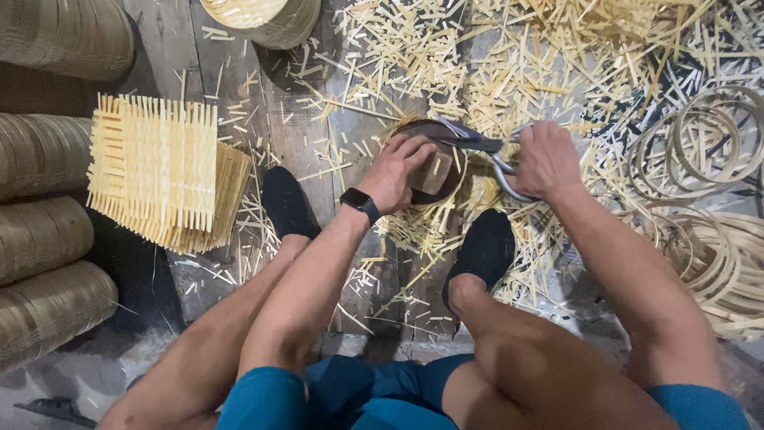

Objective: The person trims the edges of bamboo trays using shears. They repeatedly pick up a tray, place it on a wooden block, and cut the excess bamboo strips around the rim.

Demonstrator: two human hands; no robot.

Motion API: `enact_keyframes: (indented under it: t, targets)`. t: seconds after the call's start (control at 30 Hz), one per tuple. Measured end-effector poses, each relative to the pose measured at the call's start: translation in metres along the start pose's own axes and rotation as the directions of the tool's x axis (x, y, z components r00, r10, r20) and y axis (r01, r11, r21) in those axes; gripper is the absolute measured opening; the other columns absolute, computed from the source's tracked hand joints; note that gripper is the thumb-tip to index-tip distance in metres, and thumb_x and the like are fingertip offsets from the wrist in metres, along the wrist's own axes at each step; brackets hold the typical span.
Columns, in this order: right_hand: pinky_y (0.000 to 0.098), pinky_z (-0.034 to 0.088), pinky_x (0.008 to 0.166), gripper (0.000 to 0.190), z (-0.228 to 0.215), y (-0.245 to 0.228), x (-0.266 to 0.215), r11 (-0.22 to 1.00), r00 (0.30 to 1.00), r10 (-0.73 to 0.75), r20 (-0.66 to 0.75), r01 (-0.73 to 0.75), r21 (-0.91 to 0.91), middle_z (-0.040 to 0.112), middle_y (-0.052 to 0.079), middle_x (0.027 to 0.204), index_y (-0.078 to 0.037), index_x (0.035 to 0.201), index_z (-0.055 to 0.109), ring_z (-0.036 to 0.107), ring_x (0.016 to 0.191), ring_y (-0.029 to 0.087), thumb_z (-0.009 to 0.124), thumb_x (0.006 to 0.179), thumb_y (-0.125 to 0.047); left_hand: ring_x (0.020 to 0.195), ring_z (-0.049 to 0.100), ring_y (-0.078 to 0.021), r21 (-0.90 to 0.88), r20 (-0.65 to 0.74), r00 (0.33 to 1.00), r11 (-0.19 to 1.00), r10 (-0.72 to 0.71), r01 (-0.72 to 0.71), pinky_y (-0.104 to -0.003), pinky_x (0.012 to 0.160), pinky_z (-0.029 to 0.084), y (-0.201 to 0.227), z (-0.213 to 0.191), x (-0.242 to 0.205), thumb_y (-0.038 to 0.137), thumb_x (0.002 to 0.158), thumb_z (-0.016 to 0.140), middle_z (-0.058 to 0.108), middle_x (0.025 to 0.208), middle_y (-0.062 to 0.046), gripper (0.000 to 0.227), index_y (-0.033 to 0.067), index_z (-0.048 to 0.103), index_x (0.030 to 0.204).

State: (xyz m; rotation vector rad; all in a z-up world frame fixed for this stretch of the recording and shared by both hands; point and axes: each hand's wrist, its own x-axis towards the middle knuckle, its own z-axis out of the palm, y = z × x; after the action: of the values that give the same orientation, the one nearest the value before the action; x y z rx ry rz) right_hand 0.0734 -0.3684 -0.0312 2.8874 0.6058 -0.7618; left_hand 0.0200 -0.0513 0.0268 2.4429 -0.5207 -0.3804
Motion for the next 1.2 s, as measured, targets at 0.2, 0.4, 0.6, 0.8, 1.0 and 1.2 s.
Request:
enact_keyframes:
  t: [0.2,0.4,0.6,0.8,1.0,1.2]
  targets:
    - [0.0440,0.052,0.079,0.042,-0.003,0.001,-0.003,0.996,0.995,-0.045,-0.094,0.053,0.077,0.060,0.013,0.094,-0.011,0.105,0.069,0.057,0.091,0.027,0.063,0.087,-0.047,0.130,0.042,-0.0474,0.008,-0.211,0.946,0.968,-0.245,0.252,-0.055,0.110,0.035,0.024,0.011,-0.009,0.022,0.055,0.086,0.042,0.141,-0.027,0.100,0.0075,0.045,0.145]
    - [0.0405,0.053,0.076,0.066,-0.014,-0.007,-0.004,0.999,0.999,0.022,-0.031,-0.023,-0.043,0.060,0.014,0.086,0.000,0.094,0.065,0.058,0.082,0.026,0.062,0.086,-0.065,0.131,0.046,-0.0438,-0.046,-0.284,0.912,0.954,-0.296,0.295,-0.051,0.113,0.040,0.024,0.036,-0.003,0.028,0.060,0.089,0.046,0.140,-0.025,0.101,-0.0029,0.043,0.145]
    - [0.0434,0.051,0.075,0.040,-0.013,-0.001,-0.006,0.997,0.998,-0.024,-0.053,0.028,0.066,0.060,0.014,0.094,-0.008,0.100,0.068,0.058,0.089,0.028,0.063,0.089,-0.047,0.133,0.048,-0.0407,0.005,-0.247,0.966,0.997,-0.079,0.083,-0.048,0.116,0.042,0.015,0.025,-0.007,0.016,0.059,0.086,0.052,0.142,-0.019,0.094,0.0011,0.050,0.144]
    - [0.0424,0.054,0.083,0.057,-0.009,-0.001,-0.004,1.000,0.994,-0.019,-0.106,0.018,-0.012,0.065,0.018,0.097,0.000,0.099,0.067,0.063,0.093,0.031,0.069,0.086,-0.055,0.134,0.046,-0.0411,0.047,-0.101,0.994,0.998,0.045,-0.040,-0.048,0.118,0.039,0.015,0.003,0.001,0.014,0.052,0.087,0.052,0.143,-0.017,0.102,0.0024,0.049,0.146]
    - [0.0465,0.051,0.082,0.049,-0.009,0.006,-0.006,0.996,0.997,-0.021,-0.071,0.027,0.087,0.064,0.020,0.101,-0.001,0.108,0.068,0.062,0.096,0.034,0.066,0.092,-0.047,0.127,0.041,-0.0478,-0.052,-0.319,0.911,0.965,-0.260,0.257,-0.056,0.110,0.032,0.042,0.018,-0.006,0.028,0.052,0.094,0.046,0.133,-0.030,0.100,-0.0029,0.046,0.135]
    - [0.0411,0.052,0.087,0.048,0.002,-0.001,0.003,0.999,0.994,-0.024,-0.109,0.019,-0.045,0.063,0.015,0.097,0.000,0.103,0.067,0.059,0.092,0.028,0.069,0.087,-0.045,0.129,0.047,-0.0420,-0.109,-0.380,0.877,0.956,-0.295,0.274,-0.050,0.114,0.039,0.030,0.038,-0.013,0.021,0.071,0.086,0.051,0.138,-0.023,0.085,0.0006,0.048,0.144]
